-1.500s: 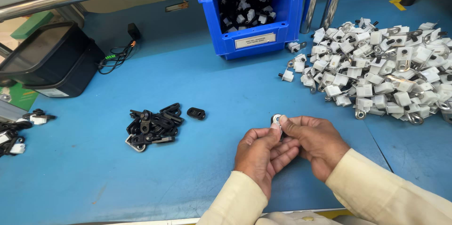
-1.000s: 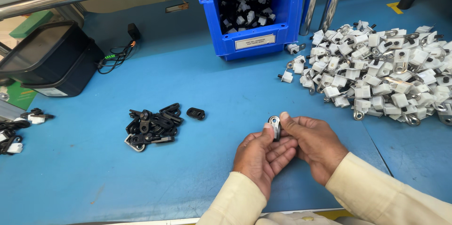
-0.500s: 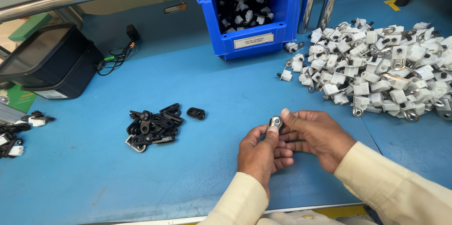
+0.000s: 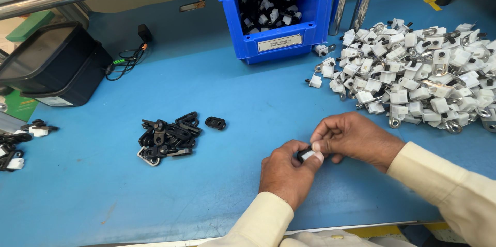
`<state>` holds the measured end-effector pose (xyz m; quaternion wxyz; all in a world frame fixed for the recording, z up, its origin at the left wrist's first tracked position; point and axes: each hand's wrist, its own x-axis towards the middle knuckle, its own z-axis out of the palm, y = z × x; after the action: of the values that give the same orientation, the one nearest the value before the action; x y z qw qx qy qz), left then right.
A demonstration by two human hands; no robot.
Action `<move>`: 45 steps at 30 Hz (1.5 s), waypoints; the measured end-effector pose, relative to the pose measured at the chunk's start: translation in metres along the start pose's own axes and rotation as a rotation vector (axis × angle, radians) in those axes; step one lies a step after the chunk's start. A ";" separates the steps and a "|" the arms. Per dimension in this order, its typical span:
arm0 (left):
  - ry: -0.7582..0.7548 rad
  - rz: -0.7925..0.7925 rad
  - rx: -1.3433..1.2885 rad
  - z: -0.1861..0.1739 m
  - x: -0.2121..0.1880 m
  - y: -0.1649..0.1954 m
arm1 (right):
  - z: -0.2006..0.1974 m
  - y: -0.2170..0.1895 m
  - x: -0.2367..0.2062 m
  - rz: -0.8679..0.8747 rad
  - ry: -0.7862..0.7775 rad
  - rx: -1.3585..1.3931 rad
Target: The person repeatedly picks a black plastic housing and a white connector with metal contacts, aligns them, and presses them together to form a single unit. The person places each assembled unit into a blue bin and continues the cycle with new parts from the table.
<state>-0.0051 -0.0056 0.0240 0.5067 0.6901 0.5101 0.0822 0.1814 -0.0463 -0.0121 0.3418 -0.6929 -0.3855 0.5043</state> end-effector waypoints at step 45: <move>-0.038 -0.141 -0.308 0.015 0.017 -0.004 | 0.032 0.013 -0.003 0.209 0.429 0.540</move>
<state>0.0091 -0.0017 0.0070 0.6206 0.5682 0.5288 0.1107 0.1522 -0.0528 -0.0304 0.5323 -0.7035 -0.0851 0.4631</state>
